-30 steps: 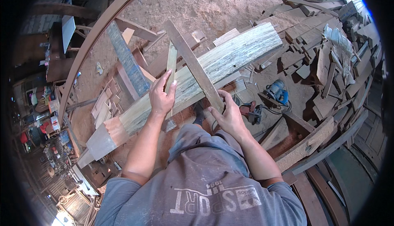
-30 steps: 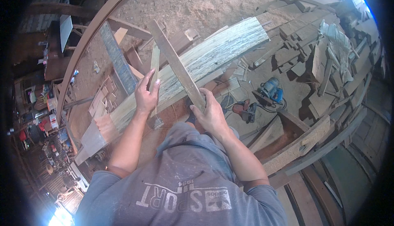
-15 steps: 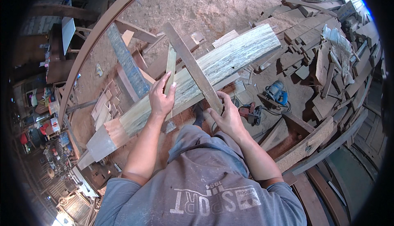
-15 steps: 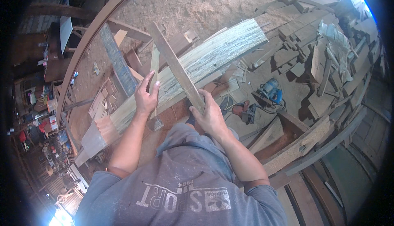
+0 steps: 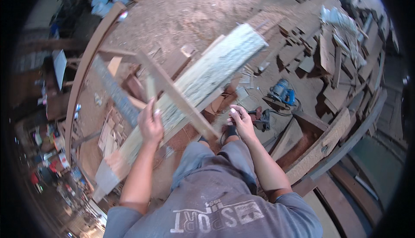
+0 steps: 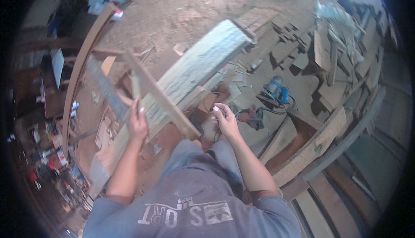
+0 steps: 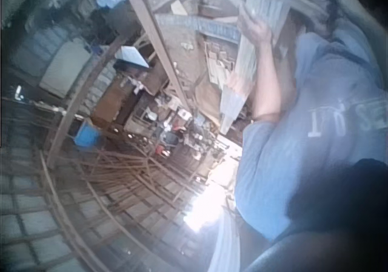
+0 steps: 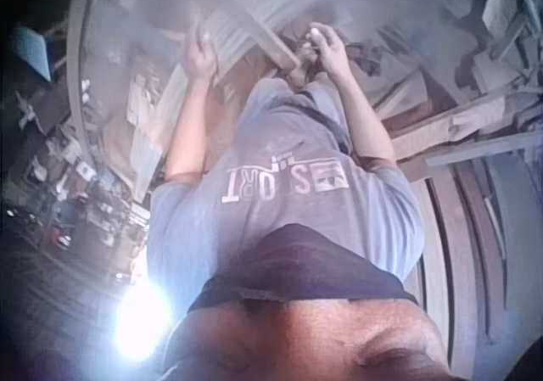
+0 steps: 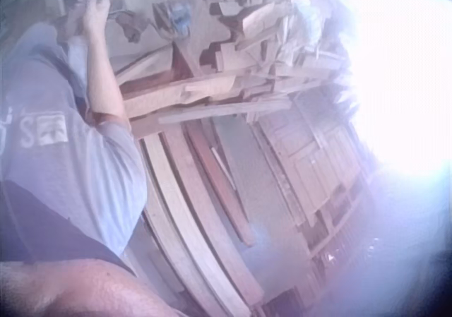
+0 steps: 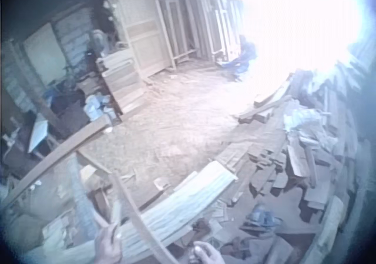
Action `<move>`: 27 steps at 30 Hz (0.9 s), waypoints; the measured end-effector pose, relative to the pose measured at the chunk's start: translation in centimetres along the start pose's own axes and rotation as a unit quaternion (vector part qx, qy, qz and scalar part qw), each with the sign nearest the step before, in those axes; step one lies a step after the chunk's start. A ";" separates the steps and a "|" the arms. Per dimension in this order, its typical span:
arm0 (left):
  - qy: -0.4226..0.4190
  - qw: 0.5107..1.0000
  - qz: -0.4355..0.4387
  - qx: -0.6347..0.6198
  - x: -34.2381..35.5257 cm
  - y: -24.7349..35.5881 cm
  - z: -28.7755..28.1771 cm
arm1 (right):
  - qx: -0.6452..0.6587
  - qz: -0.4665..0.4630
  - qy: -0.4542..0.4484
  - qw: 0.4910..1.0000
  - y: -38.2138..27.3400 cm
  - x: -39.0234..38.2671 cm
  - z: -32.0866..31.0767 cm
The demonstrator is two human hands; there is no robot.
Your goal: The person measures and marks wooden planks, then uses a circular saw to cut them to size. The person repeatedly aligns the pieces and cuts them, handling the wood and saw throughout the process.
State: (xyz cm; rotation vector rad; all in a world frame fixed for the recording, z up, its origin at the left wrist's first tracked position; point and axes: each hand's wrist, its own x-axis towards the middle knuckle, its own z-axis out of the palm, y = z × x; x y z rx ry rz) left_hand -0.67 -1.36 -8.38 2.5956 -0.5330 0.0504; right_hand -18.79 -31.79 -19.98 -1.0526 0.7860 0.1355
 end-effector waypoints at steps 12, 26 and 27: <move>-0.060 0.994 -0.082 -0.026 -1.7 -3.4 -1.2 | -0.451 0.133 0.185 0.863 29.5 24.2 -24.3; -0.096 0.989 -0.102 -0.057 -1.5 -4.8 -3.4 | -0.438 0.240 0.295 0.815 42.0 24.7 -33.2; -0.102 0.988 -0.094 -0.065 -1.0 -4.9 -3.1 | -0.404 0.243 0.310 0.826 42.2 21.1 -34.1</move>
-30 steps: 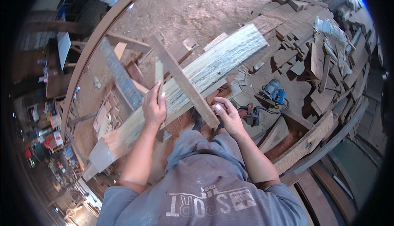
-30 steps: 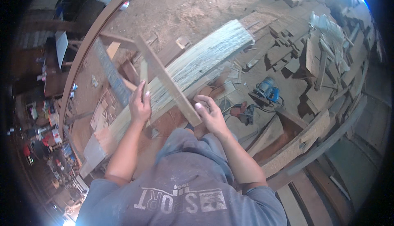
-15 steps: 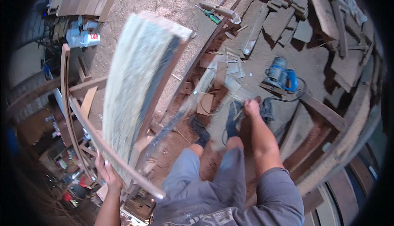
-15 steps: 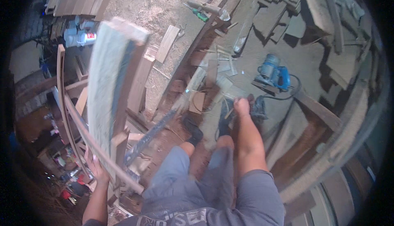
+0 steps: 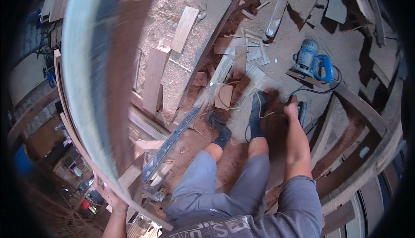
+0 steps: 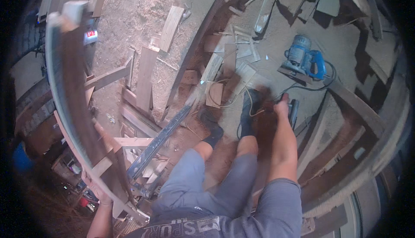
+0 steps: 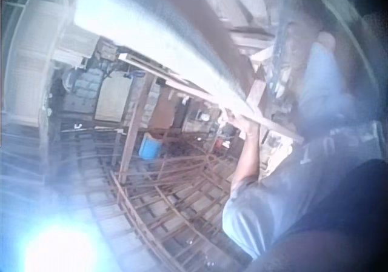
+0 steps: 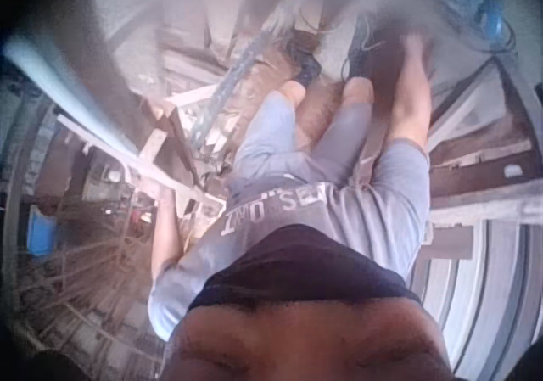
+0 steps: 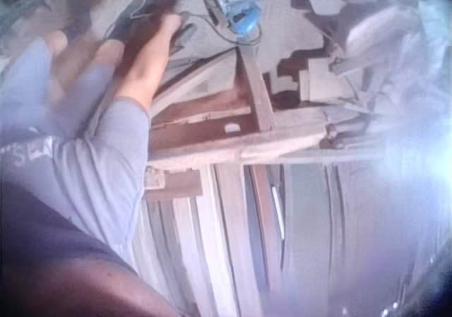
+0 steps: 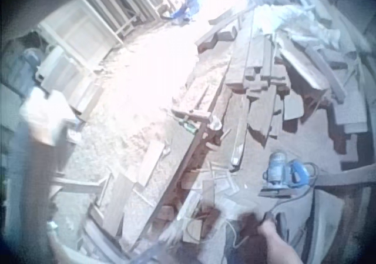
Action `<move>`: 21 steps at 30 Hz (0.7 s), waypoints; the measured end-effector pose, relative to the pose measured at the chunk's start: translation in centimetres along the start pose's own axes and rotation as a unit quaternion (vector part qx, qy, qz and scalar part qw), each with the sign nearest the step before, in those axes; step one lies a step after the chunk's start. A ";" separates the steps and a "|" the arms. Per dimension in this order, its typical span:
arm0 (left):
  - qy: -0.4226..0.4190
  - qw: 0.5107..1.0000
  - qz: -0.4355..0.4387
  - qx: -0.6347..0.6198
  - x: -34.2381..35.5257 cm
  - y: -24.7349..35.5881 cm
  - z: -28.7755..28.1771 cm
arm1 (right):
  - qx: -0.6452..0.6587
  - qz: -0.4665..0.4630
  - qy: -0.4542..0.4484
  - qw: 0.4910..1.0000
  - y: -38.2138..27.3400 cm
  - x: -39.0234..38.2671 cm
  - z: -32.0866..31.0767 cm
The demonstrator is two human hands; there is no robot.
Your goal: The person measures and marks wooden planks, then uses a circular saw to cut them to size. The person repeatedly aligns the pieces and cuts them, handling the wood and saw throughout the process.
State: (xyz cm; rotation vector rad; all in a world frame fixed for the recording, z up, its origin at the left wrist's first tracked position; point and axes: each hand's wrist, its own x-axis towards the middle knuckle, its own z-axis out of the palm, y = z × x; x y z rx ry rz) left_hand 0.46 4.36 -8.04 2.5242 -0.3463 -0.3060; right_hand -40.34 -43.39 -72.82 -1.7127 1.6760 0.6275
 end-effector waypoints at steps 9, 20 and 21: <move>0.032 0.998 0.060 0.017 -0.3 1.1 2.8 | 0.336 0.151 0.115 0.923 0.3 -24.7 -9.0; 0.095 0.987 0.086 0.102 0.4 4.1 2.8 | 0.446 -0.355 0.052 0.820 -17.6 -54.7 -34.6; 0.105 0.984 0.093 0.108 0.3 4.0 2.9 | 0.433 -0.358 0.058 0.825 -18.1 -57.1 -36.4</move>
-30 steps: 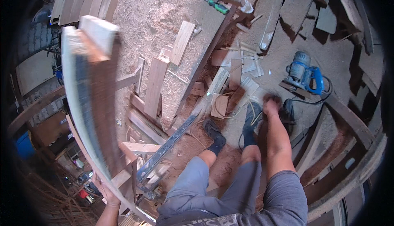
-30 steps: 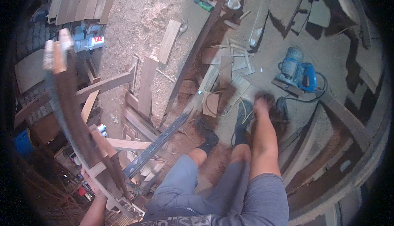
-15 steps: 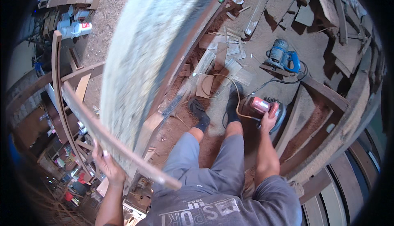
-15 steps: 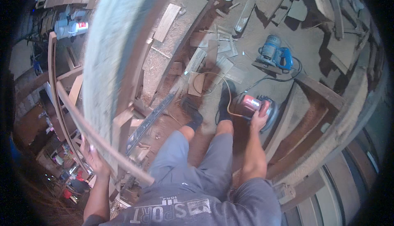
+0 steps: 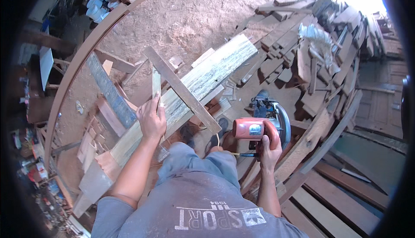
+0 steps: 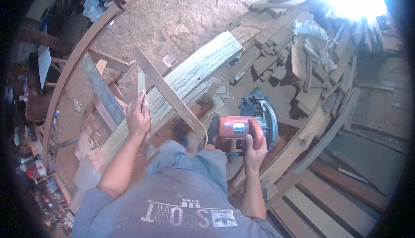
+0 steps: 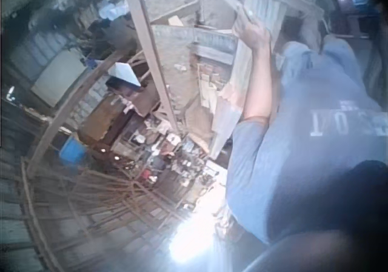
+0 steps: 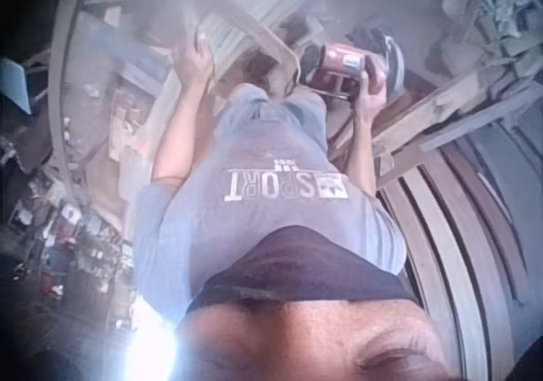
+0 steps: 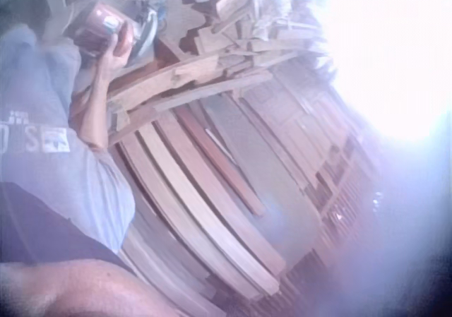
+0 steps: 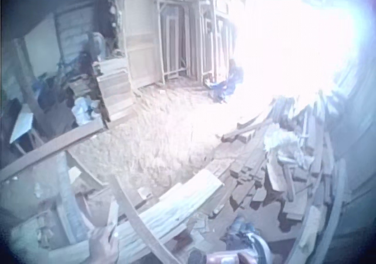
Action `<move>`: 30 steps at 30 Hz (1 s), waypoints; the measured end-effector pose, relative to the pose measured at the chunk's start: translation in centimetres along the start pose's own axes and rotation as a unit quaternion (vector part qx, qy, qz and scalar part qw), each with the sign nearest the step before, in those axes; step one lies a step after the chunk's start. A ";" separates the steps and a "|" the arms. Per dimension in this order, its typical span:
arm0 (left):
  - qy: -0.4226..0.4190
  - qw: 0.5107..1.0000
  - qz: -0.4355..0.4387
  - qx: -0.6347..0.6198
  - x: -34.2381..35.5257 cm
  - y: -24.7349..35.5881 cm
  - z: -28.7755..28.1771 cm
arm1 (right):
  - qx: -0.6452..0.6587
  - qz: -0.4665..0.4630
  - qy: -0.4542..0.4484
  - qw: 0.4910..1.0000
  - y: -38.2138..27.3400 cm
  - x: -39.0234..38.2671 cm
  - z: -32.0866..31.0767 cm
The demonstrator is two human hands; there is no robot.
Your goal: The person measures and marks wooden planks, then uses a circular saw to cut them to size. The person repeatedly aligns the pieces and cuts them, handling the wood and saw throughout the process.
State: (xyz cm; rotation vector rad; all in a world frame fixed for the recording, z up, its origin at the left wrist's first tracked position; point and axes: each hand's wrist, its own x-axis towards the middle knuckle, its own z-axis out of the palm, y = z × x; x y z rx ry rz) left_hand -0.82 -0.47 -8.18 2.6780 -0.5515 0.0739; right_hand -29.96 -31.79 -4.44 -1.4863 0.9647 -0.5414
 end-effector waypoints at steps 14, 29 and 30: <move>-0.012 0.999 -0.035 -0.032 0.2 0.3 -1.0 | -0.204 -0.083 -0.182 0.958 -12.1 0.5 6.9; 0.007 1.000 -0.018 -0.018 0.1 0.2 -0.8 | -0.222 -0.032 -0.284 0.932 -12.9 1.3 9.9; 0.005 1.000 -0.020 -0.023 0.1 0.2 -0.9 | -0.224 -0.031 -0.287 0.931 -13.0 1.4 10.0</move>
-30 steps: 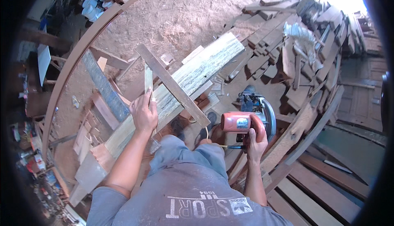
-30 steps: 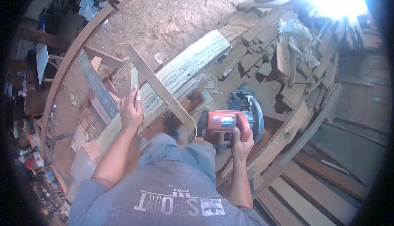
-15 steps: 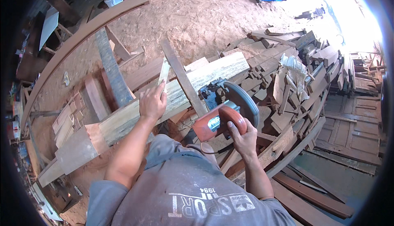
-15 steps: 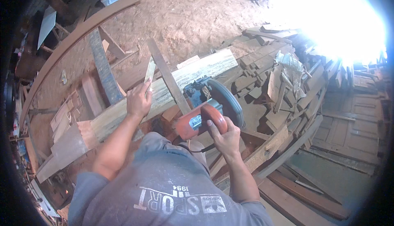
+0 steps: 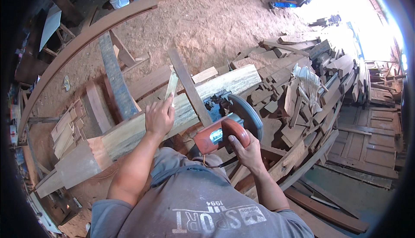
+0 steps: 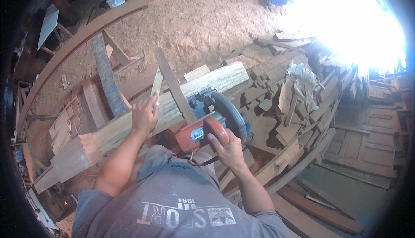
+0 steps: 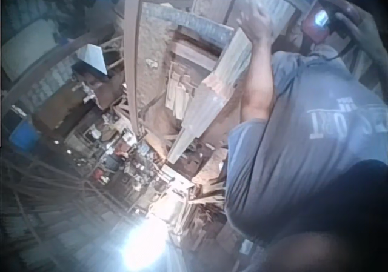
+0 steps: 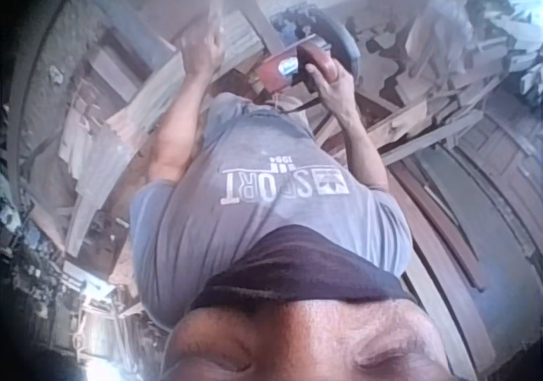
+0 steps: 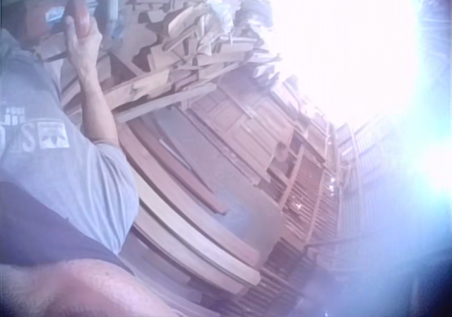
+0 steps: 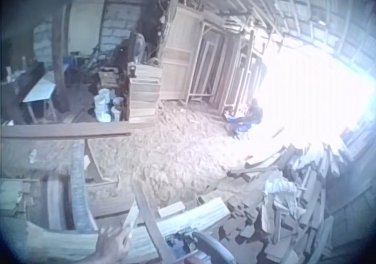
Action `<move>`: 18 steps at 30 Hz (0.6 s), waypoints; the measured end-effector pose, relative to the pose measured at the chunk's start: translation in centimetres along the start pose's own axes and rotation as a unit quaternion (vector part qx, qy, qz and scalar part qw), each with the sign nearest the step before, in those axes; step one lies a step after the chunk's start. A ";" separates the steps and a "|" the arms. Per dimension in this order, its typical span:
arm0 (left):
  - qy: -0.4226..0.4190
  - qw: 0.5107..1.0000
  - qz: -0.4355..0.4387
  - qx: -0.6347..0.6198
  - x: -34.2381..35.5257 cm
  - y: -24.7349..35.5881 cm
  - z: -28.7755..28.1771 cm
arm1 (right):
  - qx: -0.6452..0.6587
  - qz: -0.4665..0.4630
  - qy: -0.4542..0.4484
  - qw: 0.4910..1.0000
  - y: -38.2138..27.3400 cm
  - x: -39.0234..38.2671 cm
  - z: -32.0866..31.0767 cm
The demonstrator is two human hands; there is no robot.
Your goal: The person measures and marks wooden planks, then uses a circular saw to cut them to size. The person repeatedly aligns the pieces and cuts them, handling the wood and saw throughout the process.
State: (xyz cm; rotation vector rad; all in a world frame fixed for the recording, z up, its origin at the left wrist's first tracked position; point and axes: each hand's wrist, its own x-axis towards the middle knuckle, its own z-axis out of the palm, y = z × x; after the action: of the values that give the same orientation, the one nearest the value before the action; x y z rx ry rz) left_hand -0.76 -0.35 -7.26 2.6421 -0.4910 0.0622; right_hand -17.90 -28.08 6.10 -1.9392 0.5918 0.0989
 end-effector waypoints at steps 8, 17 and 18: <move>-0.020 1.000 -0.010 -0.010 0.1 0.3 -0.6 | 0.006 0.011 -0.019 1.000 -0.8 1.4 0.3; -0.013 1.000 -0.003 -0.024 0.1 -0.2 -0.2 | 0.011 -0.005 -0.027 1.000 -2.4 3.3 1.2; -0.013 1.000 -0.002 -0.026 0.1 -0.1 -0.3 | 0.017 -0.010 -0.026 0.999 -2.3 3.5 1.3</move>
State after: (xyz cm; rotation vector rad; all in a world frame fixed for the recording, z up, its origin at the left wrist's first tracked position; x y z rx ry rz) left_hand -0.59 -0.15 -7.06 2.5966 -0.4890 0.0143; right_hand -13.53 -27.45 6.32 -1.9030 0.5356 0.1254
